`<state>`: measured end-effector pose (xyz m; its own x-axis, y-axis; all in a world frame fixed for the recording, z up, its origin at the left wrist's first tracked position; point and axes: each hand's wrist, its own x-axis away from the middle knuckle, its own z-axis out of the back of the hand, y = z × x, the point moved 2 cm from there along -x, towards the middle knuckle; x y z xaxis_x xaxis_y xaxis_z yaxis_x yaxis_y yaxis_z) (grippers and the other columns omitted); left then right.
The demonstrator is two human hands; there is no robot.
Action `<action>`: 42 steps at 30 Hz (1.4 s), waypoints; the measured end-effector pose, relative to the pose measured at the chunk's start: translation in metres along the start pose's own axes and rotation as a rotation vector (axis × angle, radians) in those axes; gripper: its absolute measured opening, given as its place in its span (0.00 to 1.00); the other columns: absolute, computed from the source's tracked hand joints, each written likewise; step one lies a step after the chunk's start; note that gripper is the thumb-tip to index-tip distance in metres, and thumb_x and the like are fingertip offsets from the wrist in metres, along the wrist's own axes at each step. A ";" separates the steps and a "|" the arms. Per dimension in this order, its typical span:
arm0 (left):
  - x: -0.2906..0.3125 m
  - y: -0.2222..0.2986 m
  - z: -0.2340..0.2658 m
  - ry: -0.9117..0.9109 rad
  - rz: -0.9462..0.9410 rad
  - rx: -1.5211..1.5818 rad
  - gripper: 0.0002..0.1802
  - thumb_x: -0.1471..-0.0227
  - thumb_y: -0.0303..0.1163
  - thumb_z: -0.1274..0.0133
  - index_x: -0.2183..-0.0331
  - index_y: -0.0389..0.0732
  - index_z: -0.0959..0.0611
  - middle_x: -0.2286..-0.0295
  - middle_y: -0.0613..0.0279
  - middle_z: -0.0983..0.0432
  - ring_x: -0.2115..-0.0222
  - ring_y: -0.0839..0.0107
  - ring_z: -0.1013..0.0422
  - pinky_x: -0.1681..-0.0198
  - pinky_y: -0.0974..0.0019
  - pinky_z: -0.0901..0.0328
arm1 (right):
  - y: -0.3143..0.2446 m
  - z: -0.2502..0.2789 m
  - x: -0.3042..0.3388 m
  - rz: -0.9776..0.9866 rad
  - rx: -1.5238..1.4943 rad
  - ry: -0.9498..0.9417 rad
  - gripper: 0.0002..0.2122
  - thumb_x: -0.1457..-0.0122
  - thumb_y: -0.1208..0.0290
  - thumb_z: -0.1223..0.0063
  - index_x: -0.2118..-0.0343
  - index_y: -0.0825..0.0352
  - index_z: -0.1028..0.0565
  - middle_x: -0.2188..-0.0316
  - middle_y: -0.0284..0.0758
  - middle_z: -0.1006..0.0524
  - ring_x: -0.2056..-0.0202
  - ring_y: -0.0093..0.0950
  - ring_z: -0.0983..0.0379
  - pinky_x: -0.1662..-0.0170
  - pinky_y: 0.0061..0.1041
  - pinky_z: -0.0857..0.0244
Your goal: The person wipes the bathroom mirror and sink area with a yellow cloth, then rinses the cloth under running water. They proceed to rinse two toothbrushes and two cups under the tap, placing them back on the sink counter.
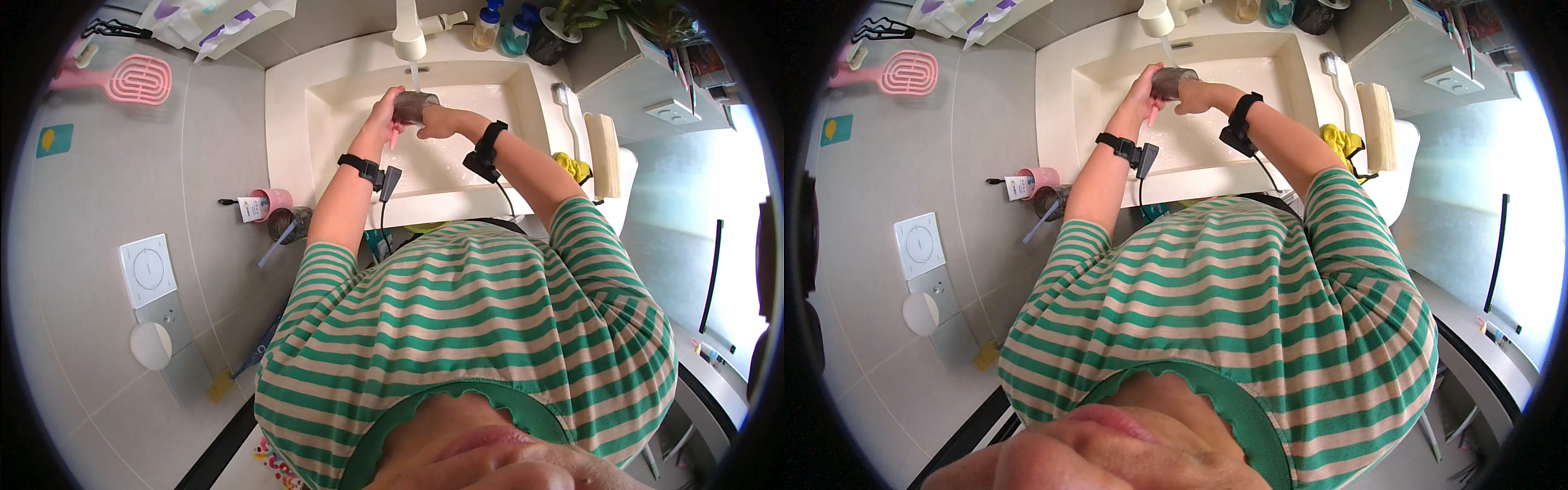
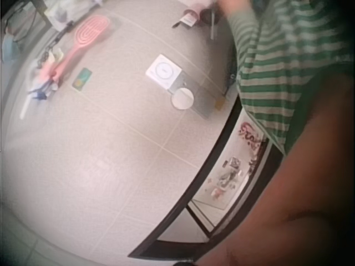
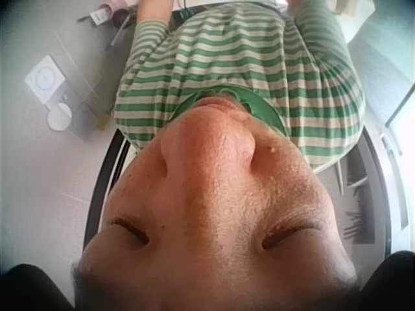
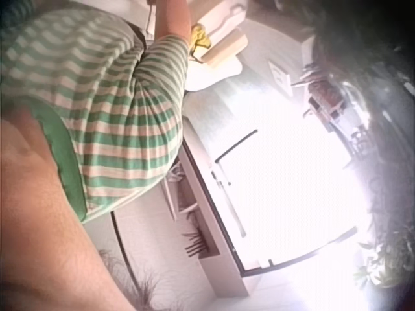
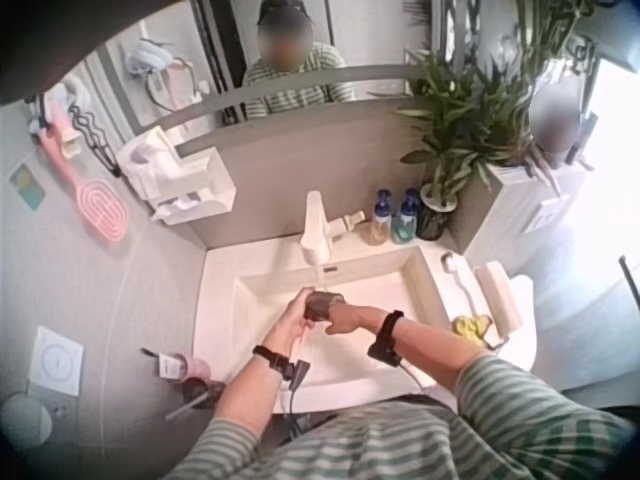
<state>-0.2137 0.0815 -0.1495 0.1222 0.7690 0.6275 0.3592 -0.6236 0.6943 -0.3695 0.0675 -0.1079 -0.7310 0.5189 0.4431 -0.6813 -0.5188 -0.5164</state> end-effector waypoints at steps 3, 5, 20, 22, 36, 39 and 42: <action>-0.001 -0.006 -0.003 0.018 -0.122 0.066 0.24 0.51 0.57 0.43 0.71 0.45 0.23 0.80 0.65 0.28 0.85 0.73 0.35 0.86 0.71 0.48 | 0.012 -0.005 0.001 0.155 -1.100 0.066 0.20 0.52 0.77 0.46 0.52 0.70 0.25 0.56 0.38 0.22 0.52 0.29 0.27 0.43 0.29 0.40; -0.002 -0.005 -0.003 0.006 -0.223 0.068 0.25 0.50 0.58 0.43 0.71 0.45 0.23 0.80 0.65 0.28 0.85 0.73 0.36 0.86 0.71 0.48 | 0.012 -0.007 0.001 0.251 -1.097 0.089 0.18 0.53 0.77 0.47 0.56 0.71 0.24 0.58 0.35 0.22 0.54 0.29 0.28 0.44 0.29 0.40; 0.006 0.001 0.000 -0.049 0.337 0.009 0.31 0.47 0.59 0.46 0.53 0.43 0.26 0.65 0.53 0.22 0.66 0.54 0.20 0.90 0.78 0.50 | 0.002 -0.005 0.009 0.174 0.539 0.041 0.12 0.49 0.71 0.52 0.68 0.66 0.18 0.63 0.38 0.19 0.52 0.34 0.27 0.30 0.41 0.58; 0.005 0.000 0.001 -0.027 0.280 0.017 0.30 0.47 0.59 0.47 0.55 0.44 0.24 0.67 0.55 0.22 0.65 0.54 0.20 0.90 0.78 0.51 | 0.003 -0.006 0.010 0.163 0.606 0.073 0.13 0.49 0.69 0.52 0.67 0.66 0.17 0.63 0.40 0.19 0.50 0.34 0.27 0.30 0.40 0.58; 0.004 -0.004 -0.010 -0.163 0.202 0.207 0.27 0.46 0.62 0.49 0.61 0.48 0.23 0.72 0.64 0.23 0.78 0.69 0.29 0.86 0.77 0.51 | 0.012 0.024 0.005 0.210 -0.147 0.195 0.14 0.49 0.65 0.46 0.64 0.69 0.20 0.69 0.48 0.20 0.67 0.41 0.23 0.60 0.36 0.31; 0.003 -0.011 -0.018 -0.216 -0.015 0.264 0.25 0.45 0.62 0.49 0.64 0.48 0.23 0.73 0.64 0.24 0.80 0.71 0.33 0.86 0.77 0.51 | 0.010 0.036 0.011 0.342 -0.353 0.243 0.15 0.51 0.63 0.47 0.69 0.70 0.19 0.71 0.48 0.20 0.70 0.43 0.24 0.63 0.37 0.31; -0.002 -0.016 -0.019 -0.159 -0.029 0.368 0.24 0.45 0.60 0.48 0.68 0.48 0.23 0.76 0.65 0.26 0.82 0.72 0.36 0.87 0.77 0.52 | 0.009 0.041 0.000 0.326 -0.052 0.210 0.17 0.51 0.61 0.49 0.71 0.72 0.19 0.72 0.49 0.20 0.70 0.45 0.23 0.63 0.38 0.30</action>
<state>-0.2376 0.0870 -0.1554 0.2385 0.8157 0.5270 0.6687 -0.5315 0.5200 -0.3770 0.0350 -0.0819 -0.8814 0.4631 0.0930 -0.4081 -0.6474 -0.6437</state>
